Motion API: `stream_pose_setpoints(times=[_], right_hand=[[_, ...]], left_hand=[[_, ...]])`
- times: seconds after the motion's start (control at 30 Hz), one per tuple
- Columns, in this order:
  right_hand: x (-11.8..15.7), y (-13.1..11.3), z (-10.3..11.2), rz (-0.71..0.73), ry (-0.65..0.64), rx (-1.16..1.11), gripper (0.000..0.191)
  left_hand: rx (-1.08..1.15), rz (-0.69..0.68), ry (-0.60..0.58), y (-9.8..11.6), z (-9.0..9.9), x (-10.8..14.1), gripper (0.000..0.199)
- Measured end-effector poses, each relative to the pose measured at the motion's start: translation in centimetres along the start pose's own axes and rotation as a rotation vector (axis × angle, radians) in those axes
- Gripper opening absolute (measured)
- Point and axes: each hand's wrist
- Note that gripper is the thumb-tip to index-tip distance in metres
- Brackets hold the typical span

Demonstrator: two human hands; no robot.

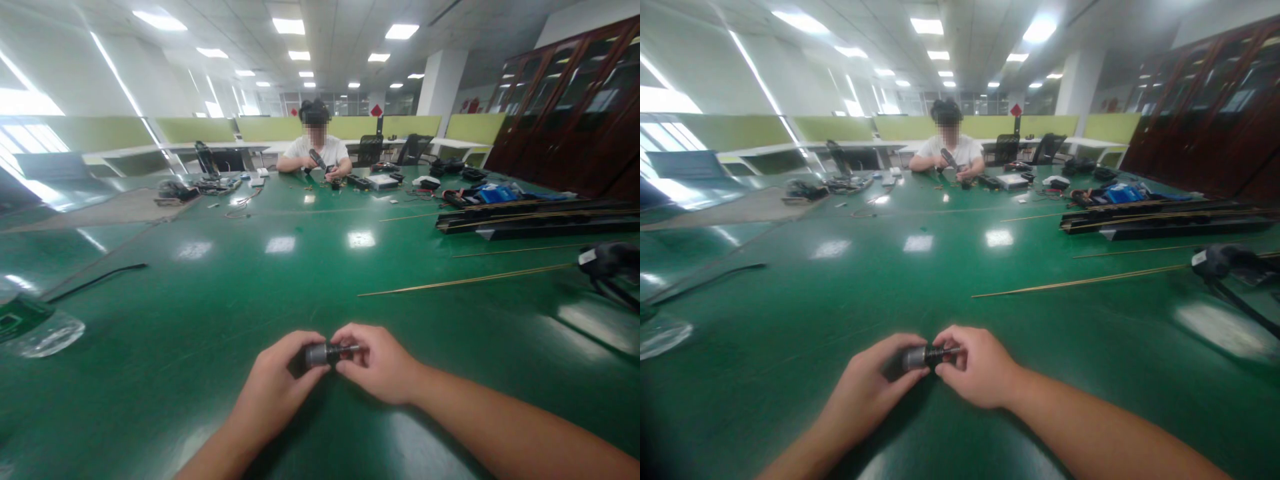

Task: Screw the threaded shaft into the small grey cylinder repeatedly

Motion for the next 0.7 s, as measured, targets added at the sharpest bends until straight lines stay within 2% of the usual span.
stream_pose_setpoints(times=[0.7], right_hand=[[-0.17, -0.32, 0.22, 0.001, 0.019, -0.005, 0.02]], left_hand=[[0.033, -0.03, 0.013, 0.47, -0.03, -0.12, 0.02]])
Point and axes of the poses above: each hand's wrist, its own x-axis away from the middle knuckle, its own z-axis out of the back of the hand, y = z × x, and after that the axes turned 3 degrees about z, right-handed
